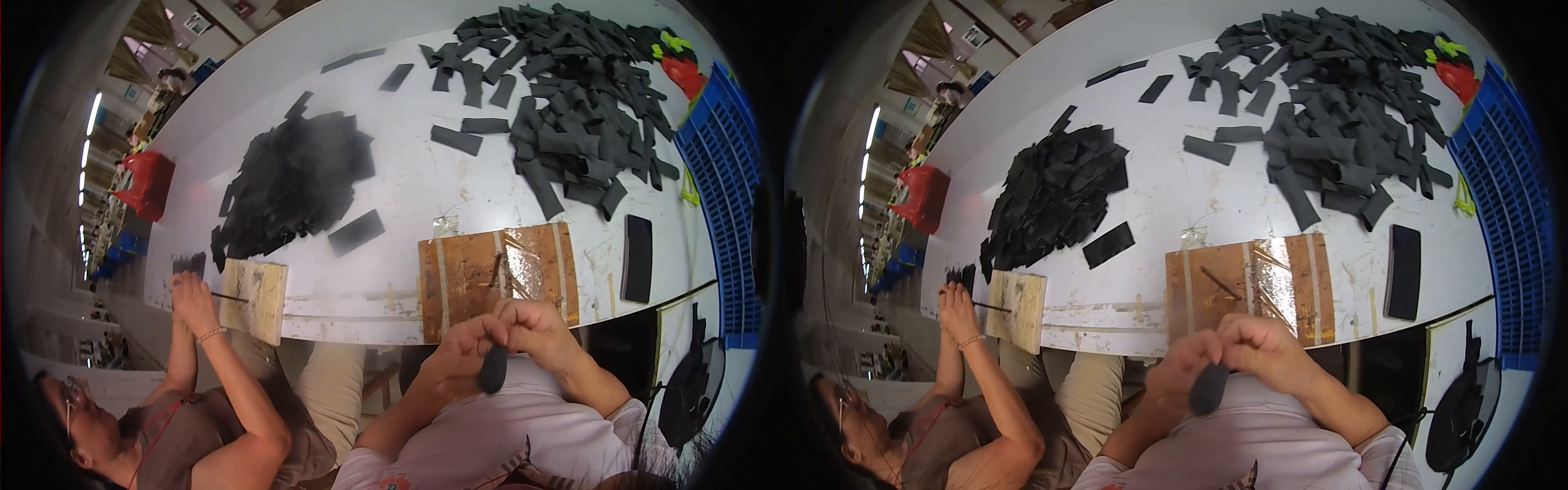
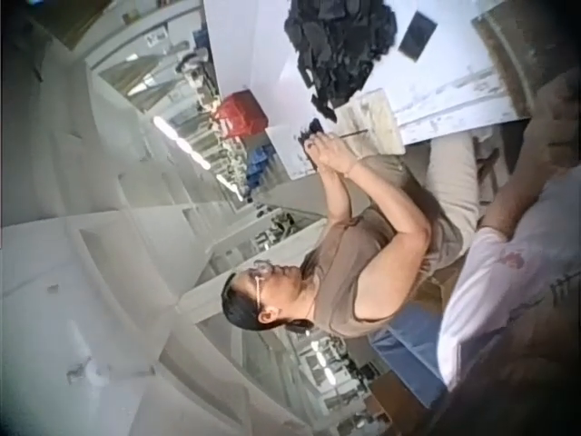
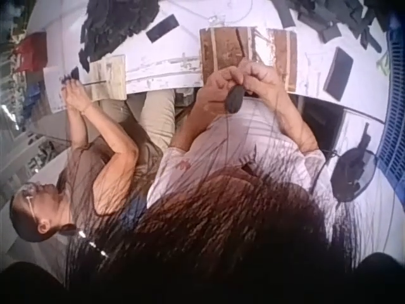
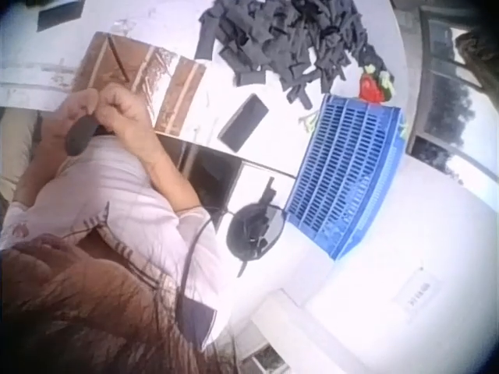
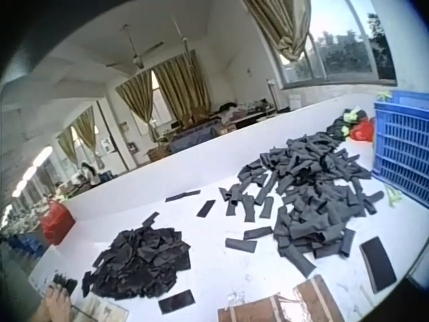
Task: The person is assembling or preparing small black rubber strips, possibly for sports or recreation equipment, by placing them on a wooden jig or block.
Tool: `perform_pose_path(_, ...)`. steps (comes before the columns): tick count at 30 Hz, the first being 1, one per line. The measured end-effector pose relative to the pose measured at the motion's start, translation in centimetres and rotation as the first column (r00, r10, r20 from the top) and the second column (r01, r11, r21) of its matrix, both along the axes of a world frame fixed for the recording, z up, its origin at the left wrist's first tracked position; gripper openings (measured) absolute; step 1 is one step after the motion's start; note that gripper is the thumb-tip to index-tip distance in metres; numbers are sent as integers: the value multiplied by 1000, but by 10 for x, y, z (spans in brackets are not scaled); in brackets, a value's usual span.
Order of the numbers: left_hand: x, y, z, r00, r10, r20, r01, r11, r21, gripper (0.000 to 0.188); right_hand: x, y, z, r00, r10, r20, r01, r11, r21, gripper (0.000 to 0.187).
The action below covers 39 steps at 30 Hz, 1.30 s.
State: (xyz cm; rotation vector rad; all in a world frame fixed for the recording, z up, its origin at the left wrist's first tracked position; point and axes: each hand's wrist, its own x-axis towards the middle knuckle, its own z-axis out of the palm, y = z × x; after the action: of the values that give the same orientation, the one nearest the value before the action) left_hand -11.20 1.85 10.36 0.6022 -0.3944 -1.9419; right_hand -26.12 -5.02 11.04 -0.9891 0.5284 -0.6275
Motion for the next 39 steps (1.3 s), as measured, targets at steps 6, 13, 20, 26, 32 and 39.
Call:
perform_pose_path(6,3,-41,58,968,49,-245,-118,955,-274,37,6,-37,72,986,-162,41,143,697,-702,18)
perform_pose_path(13,20,-74,21,798,157,-582,-59,981,184,27,17,-73,19,999,14,-31,-11,995,99,22)
perform_pose_path(20,22,-77,15,824,270,-498,-142,950,279,23,21,-81,16,998,56,-10,-55,997,57,21)
perform_pose_path(26,24,-77,15,687,291,-666,-151,953,261,25,30,-82,29,989,130,-71,-132,991,-32,20)
perform_pose_path(32,15,-65,-2,911,267,-315,-220,959,177,20,17,-70,-1,997,74,15,-75,990,122,23)
perform_pose_path(39,-2,-55,36,902,415,120,-338,850,-403,25,20,-86,25,973,229,-27,-231,967,-110,20)
